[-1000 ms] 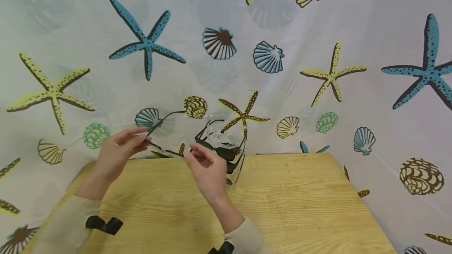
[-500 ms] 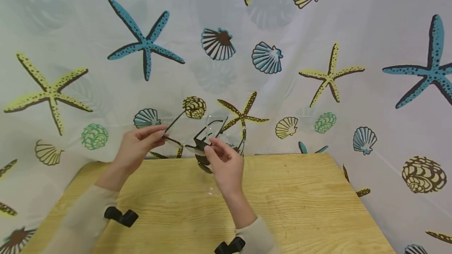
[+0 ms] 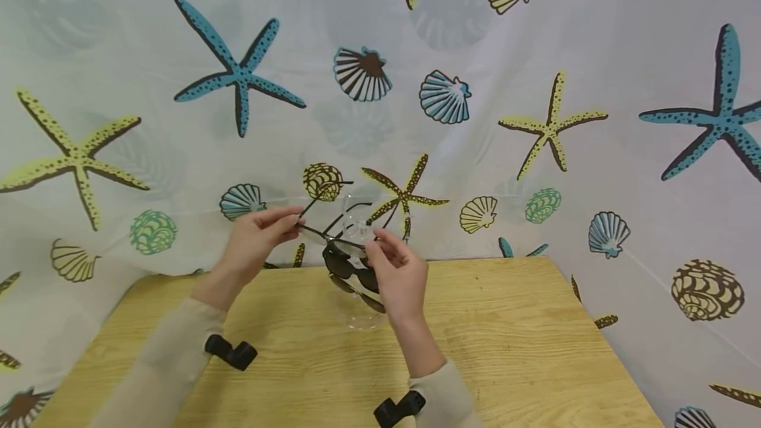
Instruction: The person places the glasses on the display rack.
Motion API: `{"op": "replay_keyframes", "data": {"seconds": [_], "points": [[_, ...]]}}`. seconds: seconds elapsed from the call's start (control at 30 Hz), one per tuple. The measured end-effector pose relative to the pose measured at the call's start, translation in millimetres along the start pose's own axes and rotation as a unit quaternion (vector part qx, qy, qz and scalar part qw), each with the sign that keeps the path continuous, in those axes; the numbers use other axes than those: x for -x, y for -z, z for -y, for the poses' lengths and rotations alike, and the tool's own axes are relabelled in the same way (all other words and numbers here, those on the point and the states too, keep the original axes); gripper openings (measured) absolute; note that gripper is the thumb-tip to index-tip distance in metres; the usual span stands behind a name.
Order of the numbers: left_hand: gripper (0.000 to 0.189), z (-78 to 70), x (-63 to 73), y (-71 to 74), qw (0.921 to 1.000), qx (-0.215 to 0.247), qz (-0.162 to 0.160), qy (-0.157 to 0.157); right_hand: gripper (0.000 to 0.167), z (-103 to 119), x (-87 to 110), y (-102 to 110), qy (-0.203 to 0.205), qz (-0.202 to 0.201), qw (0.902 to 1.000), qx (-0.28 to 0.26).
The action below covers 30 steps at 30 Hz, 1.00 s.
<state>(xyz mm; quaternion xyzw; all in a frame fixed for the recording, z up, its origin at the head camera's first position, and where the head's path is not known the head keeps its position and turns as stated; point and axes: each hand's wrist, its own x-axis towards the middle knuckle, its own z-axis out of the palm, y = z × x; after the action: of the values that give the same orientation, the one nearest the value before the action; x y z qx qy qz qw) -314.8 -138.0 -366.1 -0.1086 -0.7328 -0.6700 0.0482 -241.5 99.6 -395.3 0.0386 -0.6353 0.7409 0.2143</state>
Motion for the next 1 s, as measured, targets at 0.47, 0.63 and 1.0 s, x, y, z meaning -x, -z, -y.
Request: {"op": "replay_keyframes", "data": {"seconds": [0.47, 0.63, 1.0], "points": [[0.035, 0.3, -18.5, -22.2, 0.9994, -0.021, -0.018, 0.019, 0.030, -6.3, -14.6, 11.7, -0.029, -0.005, 0.9994, -0.021], [0.035, -0.1, -23.4, -27.9, 0.9993, -0.019, -0.019, 0.027, 0.030, -7.3, -21.3, 15.5, -0.036, -0.010, 0.9991, -0.021], [0.032, -1.5, -31.4, -39.5, 0.9987, -0.027, -0.034, 0.025, 0.032, -8.6, -32.4, 20.4, -0.050, -0.018, 0.9983, -0.024]]}}
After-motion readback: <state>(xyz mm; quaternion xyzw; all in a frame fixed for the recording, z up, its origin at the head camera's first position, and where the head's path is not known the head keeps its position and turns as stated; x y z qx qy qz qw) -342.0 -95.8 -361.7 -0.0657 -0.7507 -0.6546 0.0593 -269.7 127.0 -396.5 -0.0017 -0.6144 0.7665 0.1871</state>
